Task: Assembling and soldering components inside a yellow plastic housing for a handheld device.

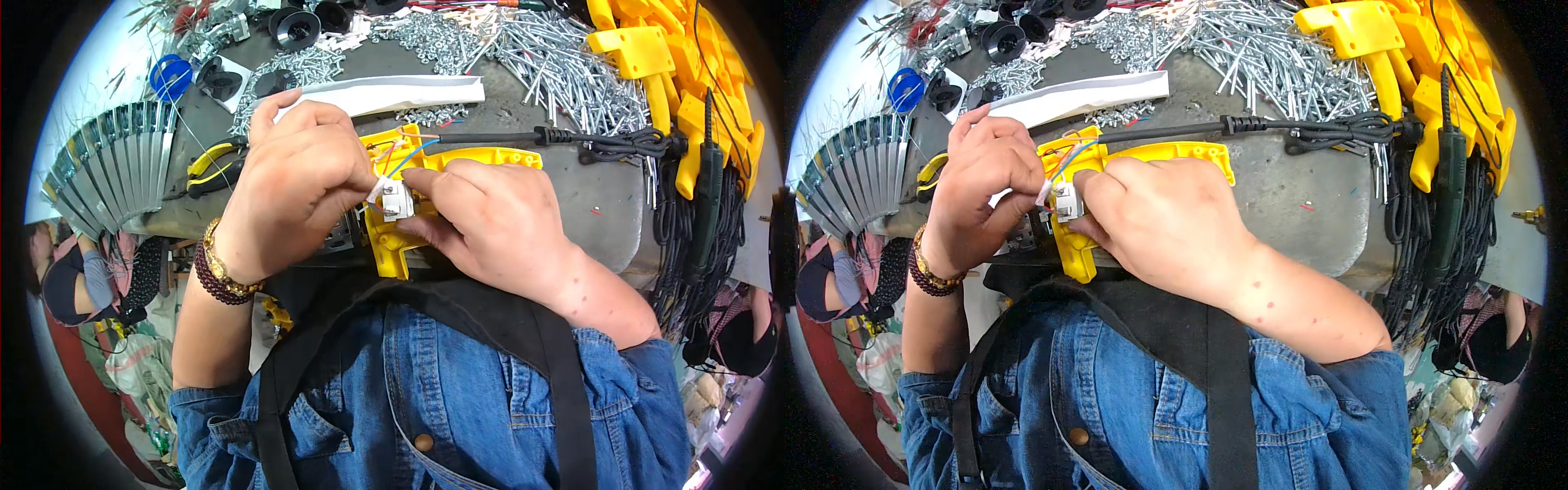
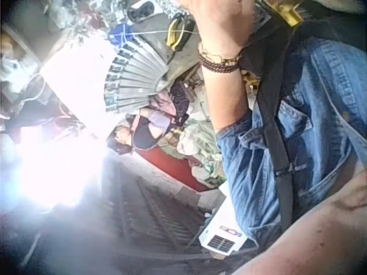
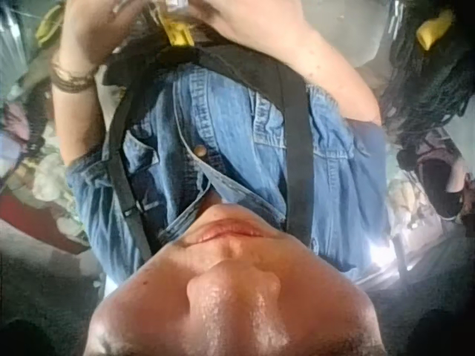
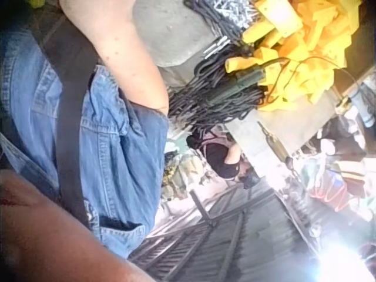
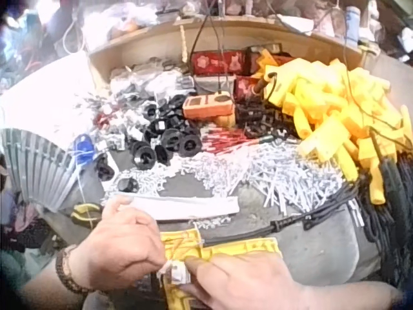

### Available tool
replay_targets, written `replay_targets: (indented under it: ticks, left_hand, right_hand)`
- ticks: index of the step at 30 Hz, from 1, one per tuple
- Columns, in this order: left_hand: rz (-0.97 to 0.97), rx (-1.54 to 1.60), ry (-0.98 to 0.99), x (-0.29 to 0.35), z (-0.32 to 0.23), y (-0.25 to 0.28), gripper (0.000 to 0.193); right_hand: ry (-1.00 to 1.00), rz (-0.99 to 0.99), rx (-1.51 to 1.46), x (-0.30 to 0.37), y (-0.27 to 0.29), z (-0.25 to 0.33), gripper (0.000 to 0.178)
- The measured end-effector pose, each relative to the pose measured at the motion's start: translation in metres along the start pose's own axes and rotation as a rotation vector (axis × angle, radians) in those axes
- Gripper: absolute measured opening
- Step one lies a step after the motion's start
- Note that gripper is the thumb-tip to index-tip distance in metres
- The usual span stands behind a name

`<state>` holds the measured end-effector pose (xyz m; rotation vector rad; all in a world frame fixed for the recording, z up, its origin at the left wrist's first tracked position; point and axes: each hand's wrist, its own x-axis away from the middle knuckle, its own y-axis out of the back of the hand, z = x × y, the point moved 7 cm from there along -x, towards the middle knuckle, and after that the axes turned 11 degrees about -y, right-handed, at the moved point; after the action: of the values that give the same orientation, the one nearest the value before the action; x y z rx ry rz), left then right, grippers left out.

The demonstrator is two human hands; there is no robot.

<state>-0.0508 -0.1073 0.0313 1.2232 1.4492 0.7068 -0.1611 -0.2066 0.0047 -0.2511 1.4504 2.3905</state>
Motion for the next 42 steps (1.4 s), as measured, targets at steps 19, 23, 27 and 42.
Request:
replay_targets:
  ticks: [19,23,27,42]
  left_hand:
    - [0.059,0.133,0.055,0.002,0.011,-0.001,0.02]
    - [-0.172,0.275,0.215,0.003,0.015,0.021,0.027]
    - [0.156,-0.017,-0.144,-0.016,-0.011,0.011,0.031]
    - [-0.002,-0.258,-0.256,0.0,-0.031,0.008,0.022]
  right_hand:
    - [0.009,0.029,-0.028,-0.002,-0.007,-0.001,0.031]
    - [-0.036,0.101,0.016,-0.003,-0.009,-0.001,0.03]
    - [-0.023,0.115,0.013,-0.001,-0.01,-0.003,0.031]
    - [-0.046,-0.068,-0.049,0.003,-0.001,-0.002,0.028]
